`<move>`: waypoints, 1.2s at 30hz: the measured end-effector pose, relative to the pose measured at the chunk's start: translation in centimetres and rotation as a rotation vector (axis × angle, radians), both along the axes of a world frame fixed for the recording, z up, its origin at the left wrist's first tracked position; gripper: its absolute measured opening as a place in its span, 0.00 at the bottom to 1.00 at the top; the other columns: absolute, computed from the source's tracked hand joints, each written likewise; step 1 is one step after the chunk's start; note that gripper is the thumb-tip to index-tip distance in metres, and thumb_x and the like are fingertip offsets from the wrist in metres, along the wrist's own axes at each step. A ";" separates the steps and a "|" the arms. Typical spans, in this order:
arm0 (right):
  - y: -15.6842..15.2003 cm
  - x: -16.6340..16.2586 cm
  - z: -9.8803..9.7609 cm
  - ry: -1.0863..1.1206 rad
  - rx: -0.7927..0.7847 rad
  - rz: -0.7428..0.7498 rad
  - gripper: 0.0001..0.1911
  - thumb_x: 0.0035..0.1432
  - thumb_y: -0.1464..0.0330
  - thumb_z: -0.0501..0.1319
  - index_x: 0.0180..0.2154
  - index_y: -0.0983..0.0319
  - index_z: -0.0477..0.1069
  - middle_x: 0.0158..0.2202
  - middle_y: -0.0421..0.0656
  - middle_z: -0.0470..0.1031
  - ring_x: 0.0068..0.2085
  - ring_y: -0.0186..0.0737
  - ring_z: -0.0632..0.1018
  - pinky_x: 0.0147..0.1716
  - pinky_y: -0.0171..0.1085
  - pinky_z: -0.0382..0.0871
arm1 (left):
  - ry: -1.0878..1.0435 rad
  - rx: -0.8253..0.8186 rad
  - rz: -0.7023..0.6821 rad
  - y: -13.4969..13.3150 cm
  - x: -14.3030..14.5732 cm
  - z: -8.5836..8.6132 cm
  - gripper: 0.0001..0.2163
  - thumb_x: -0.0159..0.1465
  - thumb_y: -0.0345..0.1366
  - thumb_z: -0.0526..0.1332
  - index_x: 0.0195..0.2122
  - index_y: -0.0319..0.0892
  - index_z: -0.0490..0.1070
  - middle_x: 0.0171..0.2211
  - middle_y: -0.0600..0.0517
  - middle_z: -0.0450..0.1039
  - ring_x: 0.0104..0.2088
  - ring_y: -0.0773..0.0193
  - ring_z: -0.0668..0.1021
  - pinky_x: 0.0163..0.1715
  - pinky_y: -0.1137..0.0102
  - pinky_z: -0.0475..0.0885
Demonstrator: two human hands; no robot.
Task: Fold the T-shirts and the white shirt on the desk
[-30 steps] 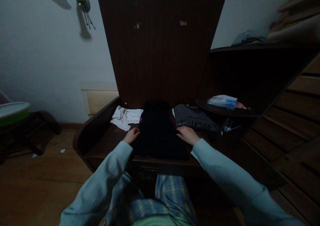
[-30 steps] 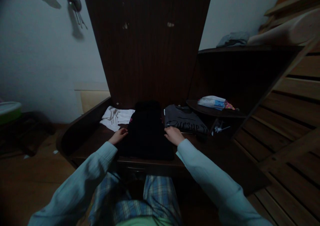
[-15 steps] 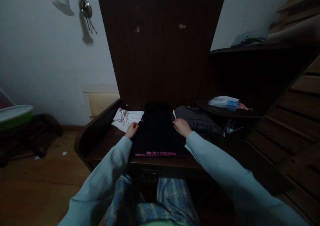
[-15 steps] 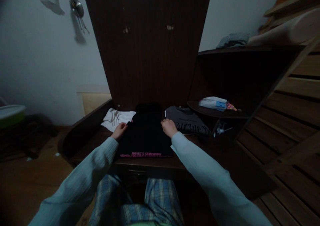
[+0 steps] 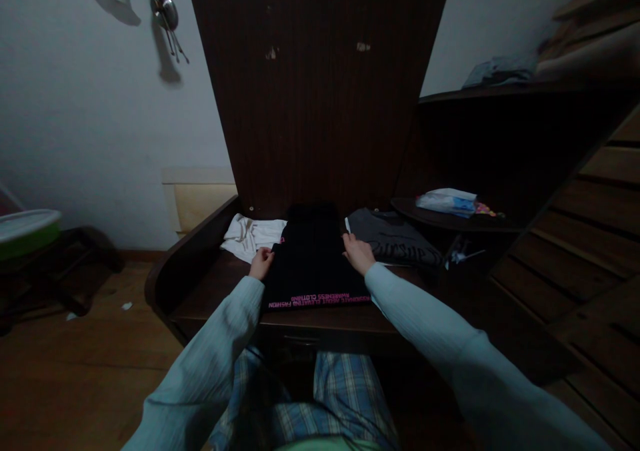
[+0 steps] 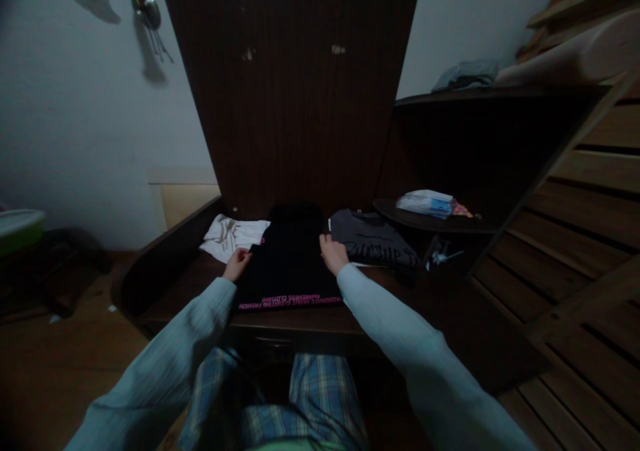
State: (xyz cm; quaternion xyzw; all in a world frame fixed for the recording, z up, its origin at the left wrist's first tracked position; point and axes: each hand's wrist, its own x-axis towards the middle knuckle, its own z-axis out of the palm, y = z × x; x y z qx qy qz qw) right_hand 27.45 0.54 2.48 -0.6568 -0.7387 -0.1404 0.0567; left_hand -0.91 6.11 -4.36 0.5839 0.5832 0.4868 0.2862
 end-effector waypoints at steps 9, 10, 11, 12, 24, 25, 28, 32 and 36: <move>-0.7 -0.9 -3.6 0.194 0.006 0.263 0.19 0.59 0.64 0.48 0.48 0.67 0.63 0.52 0.53 0.64 0.53 0.45 0.65 0.50 0.41 0.60 | 0.130 0.079 -0.092 -1.1 0.2 1.1 0.16 0.52 0.29 0.56 0.42 0.45 0.68 0.27 0.55 0.70 0.32 0.65 0.74 0.37 0.70 0.67; -0.8 -1.0 -4.3 0.206 -0.020 0.275 0.21 0.59 0.63 0.48 0.50 0.67 0.62 0.55 0.53 0.61 0.56 0.46 0.62 0.52 0.42 0.57 | 0.142 0.077 -0.092 -1.2 0.2 1.1 0.16 0.52 0.29 0.56 0.43 0.44 0.68 0.28 0.55 0.71 0.32 0.64 0.74 0.37 0.70 0.67; -0.8 -1.1 -4.9 0.216 -0.043 0.271 0.23 0.59 0.62 0.48 0.52 0.67 0.61 0.57 0.53 0.58 0.57 0.46 0.59 0.53 0.43 0.56 | 0.141 0.066 -0.079 -1.2 0.3 1.1 0.17 0.51 0.29 0.56 0.43 0.44 0.68 0.28 0.55 0.70 0.31 0.64 0.74 0.36 0.69 0.67; -0.9 -1.1 -5.3 0.228 -0.060 0.255 0.24 0.59 0.61 0.48 0.53 0.67 0.60 0.58 0.53 0.56 0.58 0.47 0.58 0.54 0.44 0.54 | 0.131 0.051 -0.061 -1.2 0.3 1.1 0.17 0.51 0.29 0.57 0.44 0.43 0.68 0.27 0.55 0.70 0.30 0.64 0.73 0.36 0.69 0.67; -9.1 4.3 -5.4 0.743 -0.041 -0.081 0.16 0.56 0.62 0.48 0.34 0.61 0.71 0.36 0.45 0.75 0.38 0.40 0.75 0.38 0.36 0.65 | -0.120 -0.091 -0.250 -10.8 -2.5 1.0 0.26 0.55 0.46 0.55 0.54 0.43 0.57 0.24 0.57 0.66 0.26 0.70 0.70 0.30 0.73 0.67; -9.8 4.5 -5.7 0.797 -0.046 -0.059 0.17 0.56 0.60 0.48 0.30 0.61 0.71 0.33 0.45 0.75 0.36 0.40 0.75 0.36 0.35 0.65 | -0.097 -0.092 -0.257 -11.9 -2.6 1.1 0.25 0.56 0.46 0.55 0.54 0.43 0.58 0.25 0.57 0.66 0.27 0.69 0.70 0.30 0.73 0.67; -11.2 4.2 -6.5 0.841 0.002 -0.022 0.22 0.54 0.53 0.48 0.22 0.60 0.69 0.26 0.44 0.74 0.30 0.40 0.74 0.32 0.36 0.64 | 0.005 -0.069 -0.245 -14.1 -2.5 1.0 0.24 0.56 0.46 0.53 0.52 0.43 0.60 0.27 0.55 0.68 0.29 0.68 0.71 0.32 0.73 0.67; -11.6 2.8 -7.2 0.783 0.136 -0.023 0.24 0.52 0.49 0.49 0.20 0.60 0.67 0.21 0.42 0.69 0.25 0.37 0.69 0.28 0.35 0.62 | 0.180 -0.033 -0.141 -14.5 -1.8 0.9 0.21 0.55 0.45 0.54 0.48 0.44 0.64 0.26 0.55 0.69 0.29 0.66 0.72 0.32 0.73 0.66; -11.4 2.8 -7.5 0.842 0.119 0.025 0.24 0.52 0.48 0.49 0.21 0.61 0.65 0.22 0.41 0.67 0.25 0.35 0.68 0.26 0.33 0.62 | 0.315 -0.033 -0.085 -14.2 -1.4 1.0 0.18 0.56 0.45 0.53 0.45 0.43 0.66 0.24 0.56 0.69 0.26 0.66 0.73 0.28 0.73 0.66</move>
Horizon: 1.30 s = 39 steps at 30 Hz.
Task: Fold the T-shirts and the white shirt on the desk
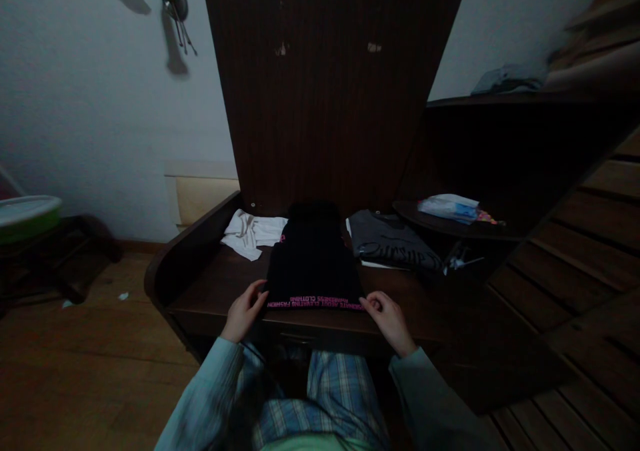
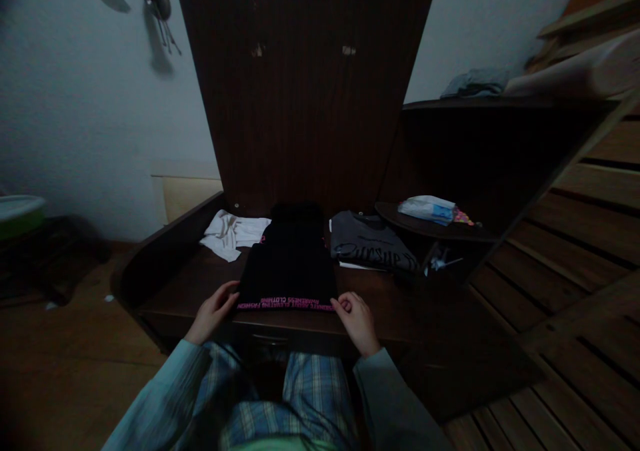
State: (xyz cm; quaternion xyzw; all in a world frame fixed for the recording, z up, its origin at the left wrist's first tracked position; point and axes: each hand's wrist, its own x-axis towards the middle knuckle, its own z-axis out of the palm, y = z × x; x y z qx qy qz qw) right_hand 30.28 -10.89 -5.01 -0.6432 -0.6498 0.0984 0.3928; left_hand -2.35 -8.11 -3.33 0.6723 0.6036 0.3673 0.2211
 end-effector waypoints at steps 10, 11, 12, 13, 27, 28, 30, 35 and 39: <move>-0.6 -0.2 0.2 -0.064 0.005 0.027 0.23 0.54 0.51 0.46 0.17 0.59 0.59 0.18 0.41 0.64 0.24 0.37 0.67 0.25 0.35 0.59 | 0.082 0.133 -0.021 -0.4 0.4 -1.1 0.11 0.57 0.41 0.51 0.34 0.46 0.71 0.36 0.52 0.75 0.39 0.61 0.75 0.41 0.68 0.68; -1.0 -0.3 0.0 -0.070 0.012 0.031 0.23 0.54 0.52 0.47 0.16 0.59 0.58 0.18 0.41 0.64 0.24 0.36 0.66 0.25 0.35 0.59 | 0.076 0.145 -0.041 -0.7 0.3 -1.2 0.11 0.57 0.41 0.50 0.34 0.46 0.71 0.36 0.52 0.75 0.39 0.61 0.75 0.42 0.68 0.67; -1.4 -0.3 -0.1 -0.081 0.017 0.035 0.22 0.54 0.53 0.47 0.17 0.59 0.58 0.18 0.41 0.64 0.24 0.36 0.66 0.25 0.35 0.59 | 0.071 0.148 -0.063 -1.1 0.2 -1.2 0.11 0.57 0.40 0.50 0.33 0.46 0.71 0.36 0.52 0.75 0.39 0.61 0.75 0.42 0.68 0.68; -1.9 -0.3 -0.2 -0.095 0.016 0.040 0.20 0.54 0.55 0.48 0.17 0.59 0.58 0.19 0.41 0.64 0.24 0.37 0.66 0.26 0.35 0.60 | 0.068 0.140 -0.086 -1.5 0.1 -1.1 0.11 0.58 0.40 0.50 0.34 0.46 0.71 0.35 0.52 0.75 0.39 0.61 0.75 0.42 0.68 0.68; 1.4 -3.1 8.0 -0.399 -0.128 0.364 0.18 0.57 0.60 0.50 0.45 0.61 0.68 0.47 0.46 0.71 0.48 0.41 0.70 0.46 0.38 0.61 | 0.521 0.179 -0.429 1.5 3.8 6.0 0.17 0.57 0.38 0.54 0.49 0.49 0.66 0.43 0.48 0.69 0.42 0.59 0.72 0.43 0.67 0.65; 2.6 -4.0 7.7 -0.416 -0.128 0.466 0.22 0.56 0.59 0.51 0.50 0.62 0.63 0.53 0.48 0.65 0.53 0.42 0.66 0.50 0.39 0.58 | 0.559 0.192 -0.479 2.7 4.8 5.8 0.16 0.56 0.37 0.56 0.47 0.49 0.68 0.44 0.48 0.69 0.44 0.57 0.71 0.44 0.65 0.64; 4.8 -5.4 6.7 -0.460 -0.149 0.598 0.30 0.54 0.56 0.54 0.56 0.63 0.57 0.59 0.49 0.55 0.59 0.44 0.57 0.55 0.44 0.51 | 0.585 0.243 -0.448 5.2 6.3 4.9 0.13 0.54 0.34 0.58 0.41 0.48 0.71 0.46 0.47 0.69 0.48 0.54 0.68 0.48 0.61 0.61; 7.6 -5.9 3.5 -0.474 -0.112 0.625 0.28 0.57 0.57 0.49 0.58 0.59 0.52 0.61 0.46 0.49 0.61 0.41 0.49 0.57 0.49 0.44 | 0.449 0.227 -0.296 9.7 5.7 0.7 0.15 0.57 0.37 0.56 0.46 0.48 0.67 0.52 0.49 0.65 0.55 0.56 0.63 0.52 0.58 0.57; 8.3 -4.6 2.7 -0.390 -0.029 0.466 0.23 0.57 0.60 0.51 0.54 0.60 0.59 0.57 0.47 0.60 0.58 0.40 0.58 0.56 0.47 0.49 | 0.279 0.225 -0.279 10.8 4.1 -1.0 0.14 0.57 0.37 0.55 0.45 0.45 0.68 0.52 0.48 0.65 0.55 0.59 0.63 0.54 0.61 0.57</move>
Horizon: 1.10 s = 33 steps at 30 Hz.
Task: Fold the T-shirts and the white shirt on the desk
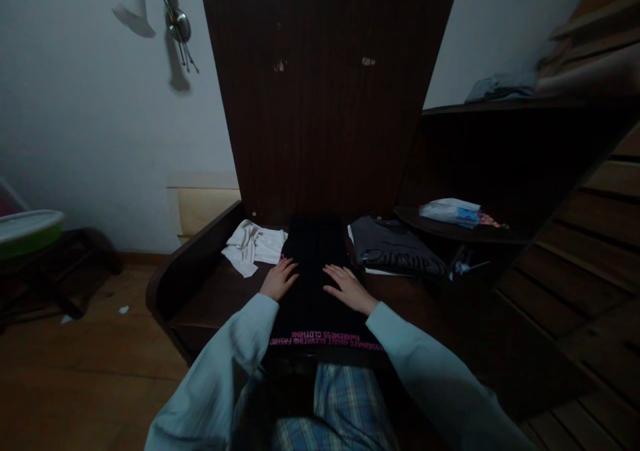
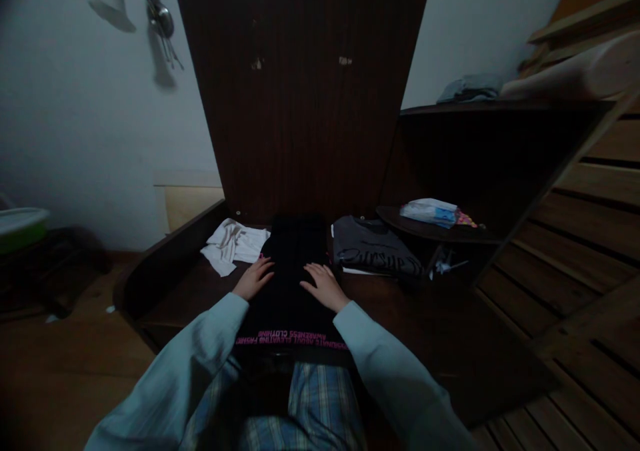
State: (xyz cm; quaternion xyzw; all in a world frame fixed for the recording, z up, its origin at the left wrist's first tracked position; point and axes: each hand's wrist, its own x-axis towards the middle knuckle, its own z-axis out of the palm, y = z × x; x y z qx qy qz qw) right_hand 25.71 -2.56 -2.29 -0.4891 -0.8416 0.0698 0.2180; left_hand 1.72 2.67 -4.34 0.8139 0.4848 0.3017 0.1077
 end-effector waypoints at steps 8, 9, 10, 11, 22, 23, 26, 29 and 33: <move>1.2 2.5 -0.7 0.226 0.106 -0.318 0.12 0.46 0.74 0.54 0.36 0.62 0.68 0.37 0.44 0.73 0.41 0.40 0.73 0.45 0.40 0.64 | -0.239 -0.007 0.123 0.2 -1.3 0.2 0.06 0.53 0.33 0.58 0.32 0.42 0.70 0.43 0.48 0.67 0.48 0.58 0.69 0.51 0.62 0.61; 1.3 2.5 -0.8 0.236 0.119 -0.304 0.12 0.46 0.75 0.53 0.35 0.62 0.68 0.36 0.43 0.73 0.41 0.40 0.72 0.44 0.40 0.64 | -0.261 -0.006 0.143 0.2 -1.4 0.3 0.06 0.52 0.33 0.58 0.32 0.42 0.70 0.41 0.48 0.68 0.45 0.59 0.70 0.49 0.62 0.63; 1.3 2.5 -0.9 0.249 0.136 -0.282 0.12 0.46 0.76 0.52 0.34 0.62 0.68 0.35 0.43 0.72 0.41 0.39 0.72 0.44 0.39 0.64 | -0.279 -0.008 0.160 0.1 -1.5 0.3 0.07 0.52 0.32 0.58 0.33 0.42 0.69 0.39 0.49 0.69 0.43 0.59 0.71 0.47 0.63 0.64; 1.2 2.4 -0.9 0.267 0.161 -0.254 0.12 0.46 0.76 0.51 0.33 0.61 0.68 0.34 0.43 0.72 0.40 0.39 0.72 0.44 0.39 0.64 | -0.294 -0.009 0.171 0.1 -1.6 0.3 0.08 0.51 0.30 0.57 0.33 0.42 0.69 0.37 0.50 0.69 0.42 0.60 0.72 0.45 0.63 0.65; 0.7 1.9 -0.7 0.284 0.344 -0.195 0.11 0.50 0.76 0.50 0.28 0.61 0.69 0.30 0.43 0.68 0.35 0.38 0.70 0.38 0.37 0.63 | -0.373 -0.057 0.317 0.2 -1.9 -0.1 0.13 0.50 0.28 0.57 0.39 0.40 0.64 0.38 0.48 0.69 0.40 0.61 0.73 0.43 0.65 0.67; 0.7 1.9 -0.9 0.270 0.309 -0.186 0.10 0.50 0.75 0.50 0.28 0.61 0.69 0.30 0.43 0.67 0.33 0.37 0.70 0.36 0.35 0.63 | -0.391 -0.090 0.349 0.2 -2.0 -0.1 0.14 0.51 0.30 0.57 0.40 0.39 0.63 0.38 0.47 0.70 0.39 0.61 0.74 0.42 0.66 0.67; 0.9 1.7 -1.3 0.206 0.177 -0.182 0.09 0.50 0.74 0.51 0.29 0.61 0.68 0.28 0.40 0.66 0.28 0.34 0.69 0.30 0.32 0.61 | -0.405 -0.157 0.395 0.2 -2.0 0.0 0.13 0.54 0.32 0.57 0.42 0.39 0.62 0.36 0.48 0.72 0.36 0.62 0.75 0.38 0.67 0.68; 1.1 1.6 -1.5 0.184 0.137 -0.193 0.08 0.50 0.75 0.51 0.30 0.60 0.68 0.27 0.39 0.65 0.28 0.33 0.69 0.29 0.31 0.59 | -0.398 -0.152 0.410 0.0 -2.1 0.2 0.10 0.56 0.31 0.55 0.40 0.40 0.64 0.34 0.49 0.73 0.35 0.63 0.76 0.37 0.69 0.68; 1.2 1.7 -1.6 0.179 0.140 -0.191 0.08 0.50 0.75 0.50 0.29 0.60 0.67 0.27 0.39 0.66 0.29 0.33 0.69 0.29 0.31 0.58 | -0.403 -0.141 0.421 -0.1 -2.0 0.4 0.07 0.57 0.30 0.53 0.37 0.41 0.65 0.33 0.50 0.74 0.36 0.63 0.76 0.38 0.70 0.68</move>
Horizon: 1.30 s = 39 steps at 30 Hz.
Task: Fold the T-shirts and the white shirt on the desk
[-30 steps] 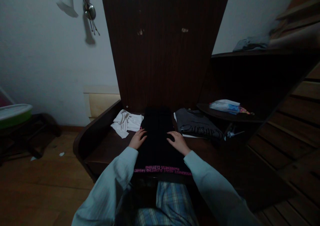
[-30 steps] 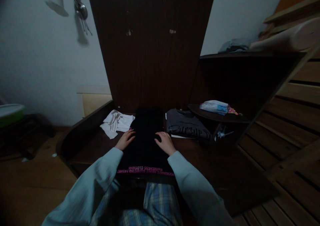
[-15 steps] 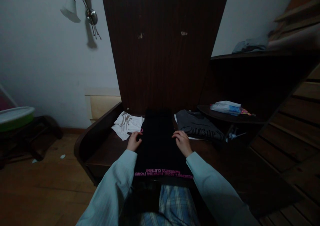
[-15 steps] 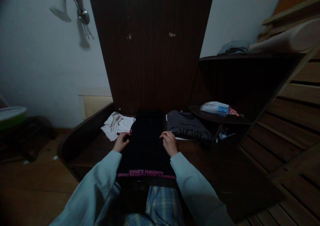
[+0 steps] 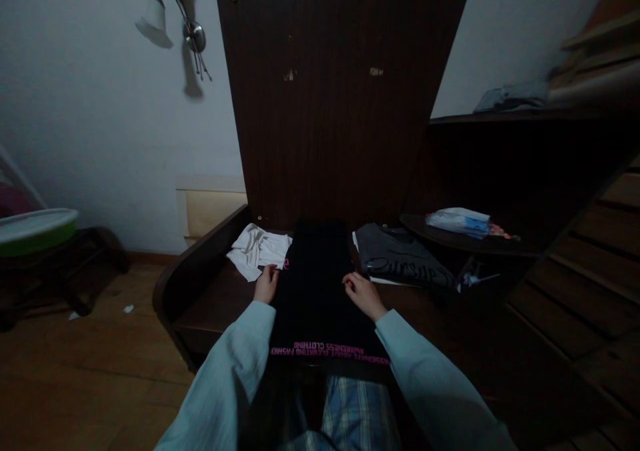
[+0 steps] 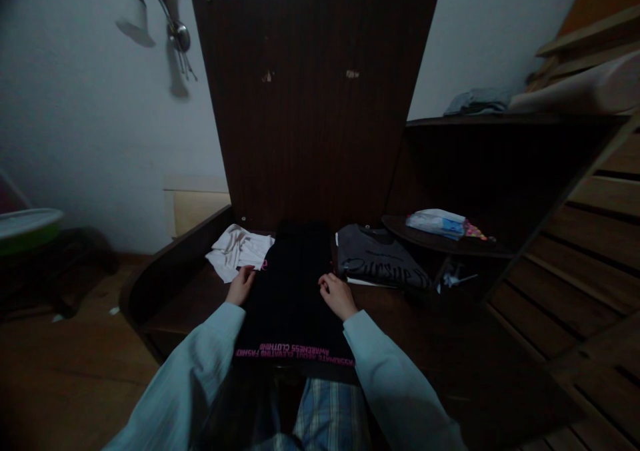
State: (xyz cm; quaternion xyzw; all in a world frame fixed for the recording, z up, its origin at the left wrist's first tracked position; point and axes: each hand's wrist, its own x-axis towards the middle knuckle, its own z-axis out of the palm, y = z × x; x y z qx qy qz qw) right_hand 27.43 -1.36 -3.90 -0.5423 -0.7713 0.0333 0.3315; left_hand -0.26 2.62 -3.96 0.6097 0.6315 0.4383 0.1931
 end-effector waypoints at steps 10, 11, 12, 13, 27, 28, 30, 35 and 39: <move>-0.1 -0.1 0.3 0.021 -0.039 -0.003 0.08 0.50 0.74 0.50 0.29 0.60 0.66 0.27 0.38 0.65 0.29 0.33 0.69 0.29 0.31 0.58 | 0.064 -0.056 0.066 -0.1 0.0 0.3 0.05 0.56 0.34 0.55 0.34 0.41 0.63 0.25 0.53 0.71 0.28 0.63 0.75 0.30 0.71 0.68; -0.1 -0.1 0.3 0.024 -0.038 -0.003 0.08 0.50 0.74 0.50 0.29 0.60 0.66 0.27 0.38 0.65 0.29 0.33 0.69 0.29 0.31 0.58 | 0.074 -0.056 0.062 -0.1 0.0 0.3 0.04 0.56 0.34 0.55 0.33 0.41 0.63 0.25 0.53 0.71 0.28 0.63 0.75 0.30 0.71 0.67; -0.1 -0.1 0.3 0.028 -0.036 -0.002 0.08 0.49 0.74 0.50 0.29 0.60 0.66 0.27 0.38 0.65 0.29 0.33 0.69 0.29 0.31 0.58 | 0.083 -0.055 0.058 -0.1 0.0 0.4 0.03 0.56 0.34 0.55 0.32 0.41 0.63 0.25 0.53 0.71 0.28 0.63 0.75 0.31 0.71 0.67; 0.0 -0.1 0.2 0.033 -0.033 -0.001 0.08 0.49 0.74 0.50 0.29 0.60 0.66 0.26 0.38 0.65 0.29 0.33 0.69 0.29 0.31 0.58 | 0.089 -0.052 0.054 -0.2 0.1 0.4 0.03 0.56 0.33 0.54 0.31 0.41 0.63 0.26 0.53 0.71 0.29 0.63 0.76 0.31 0.71 0.67; 0.2 0.0 0.0 0.055 -0.028 0.005 0.09 0.50 0.74 0.50 0.29 0.60 0.67 0.26 0.39 0.65 0.28 0.33 0.69 0.29 0.32 0.59 | 0.138 -0.049 0.024 -0.5 0.1 0.8 0.04 0.58 0.30 0.52 0.30 0.43 0.64 0.30 0.51 0.74 0.33 0.64 0.76 0.34 0.72 0.67; 0.2 0.0 0.0 0.053 -0.032 0.002 0.09 0.50 0.74 0.50 0.29 0.60 0.67 0.26 0.38 0.65 0.28 0.33 0.68 0.29 0.32 0.58 | 0.140 -0.049 0.021 -0.6 0.2 0.8 0.04 0.58 0.31 0.51 0.30 0.43 0.64 0.30 0.51 0.74 0.33 0.64 0.76 0.34 0.73 0.67; 0.3 0.0 -0.1 0.050 -0.035 -0.001 0.09 0.50 0.73 0.50 0.29 0.60 0.67 0.26 0.38 0.65 0.27 0.33 0.68 0.29 0.32 0.58 | 0.142 -0.049 0.017 -0.6 0.2 0.9 0.05 0.59 0.31 0.51 0.30 0.43 0.65 0.29 0.52 0.74 0.33 0.64 0.76 0.33 0.73 0.67; 0.3 0.0 -0.1 0.052 -0.033 0.001 0.09 0.50 0.73 0.50 0.29 0.60 0.67 0.26 0.38 0.65 0.28 0.33 0.68 0.29 0.32 0.59 | 0.103 -0.047 -0.016 -0.6 0.2 0.7 0.05 0.59 0.36 0.52 0.32 0.43 0.65 0.28 0.52 0.73 0.32 0.64 0.76 0.33 0.72 0.67; 0.3 0.1 -0.1 0.056 -0.042 0.007 0.09 0.49 0.73 0.50 0.29 0.60 0.67 0.26 0.38 0.65 0.28 0.33 0.68 0.29 0.32 0.59 | 0.027 0.002 -0.072 -0.5 0.2 0.3 0.08 0.55 0.37 0.57 0.36 0.42 0.67 0.29 0.52 0.73 0.33 0.63 0.76 0.36 0.69 0.68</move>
